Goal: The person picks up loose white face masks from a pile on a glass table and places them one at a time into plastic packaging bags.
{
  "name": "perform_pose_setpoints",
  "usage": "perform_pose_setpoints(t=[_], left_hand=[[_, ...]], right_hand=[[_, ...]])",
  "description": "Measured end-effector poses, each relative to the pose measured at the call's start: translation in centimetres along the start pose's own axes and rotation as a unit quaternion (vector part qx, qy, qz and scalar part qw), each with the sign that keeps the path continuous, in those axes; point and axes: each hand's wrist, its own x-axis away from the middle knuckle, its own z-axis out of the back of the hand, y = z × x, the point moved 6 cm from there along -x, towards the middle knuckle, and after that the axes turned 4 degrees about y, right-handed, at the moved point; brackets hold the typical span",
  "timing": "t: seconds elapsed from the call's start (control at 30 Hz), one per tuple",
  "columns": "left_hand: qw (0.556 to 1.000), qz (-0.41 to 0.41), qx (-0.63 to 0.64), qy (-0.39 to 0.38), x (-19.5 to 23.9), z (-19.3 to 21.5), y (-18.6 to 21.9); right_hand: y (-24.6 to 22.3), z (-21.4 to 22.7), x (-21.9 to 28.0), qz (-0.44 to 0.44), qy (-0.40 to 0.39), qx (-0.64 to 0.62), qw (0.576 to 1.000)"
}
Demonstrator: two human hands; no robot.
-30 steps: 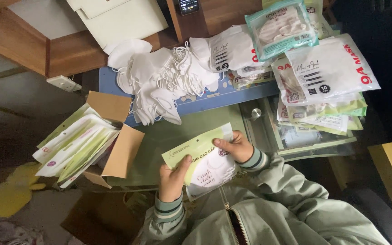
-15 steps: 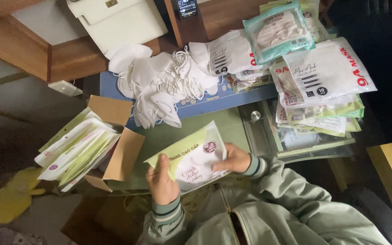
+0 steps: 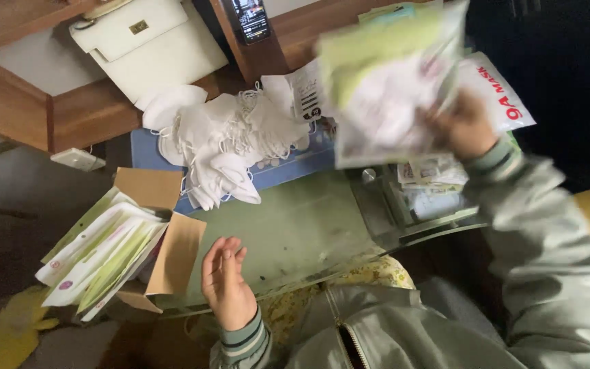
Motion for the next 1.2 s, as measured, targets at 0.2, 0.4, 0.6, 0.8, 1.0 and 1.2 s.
perform_pose_setpoints(t=[0.2,0.4,0.6,0.8,1.0,1.2], left_hand=[[0.999,-0.019,0.022,-0.025,-0.2,0.1,0.0],[0.999,-0.027,0.014,-0.018,0.0,0.5,0.8],[0.999,-0.034,0.031,-0.026,-0.6,1.0,0.5],[0.998,-0.045,0.053,-0.010,-1.0,1.7,0.8],[0.991,-0.101,0.079,0.029,-1.0,3.3,2.7],[0.984,-0.144,0.061,0.083,-0.7,5.0,5.0]], right_hand=[[0.2,6.4,-8.0,-0.171,-0.031,-0.033,0.984],[6.3,5.7,-8.4,-0.288,-0.039,0.066,0.954],[13.1,7.7,-11.8,-0.069,0.020,0.372,0.926],[-1.9,0.7,-8.8,0.213,0.041,0.386,0.897],[-12.0,-16.7,-0.6,0.119,-0.215,0.217,0.945],[-13.4,-33.8,5.2,0.268,-0.300,-0.007,0.915]])
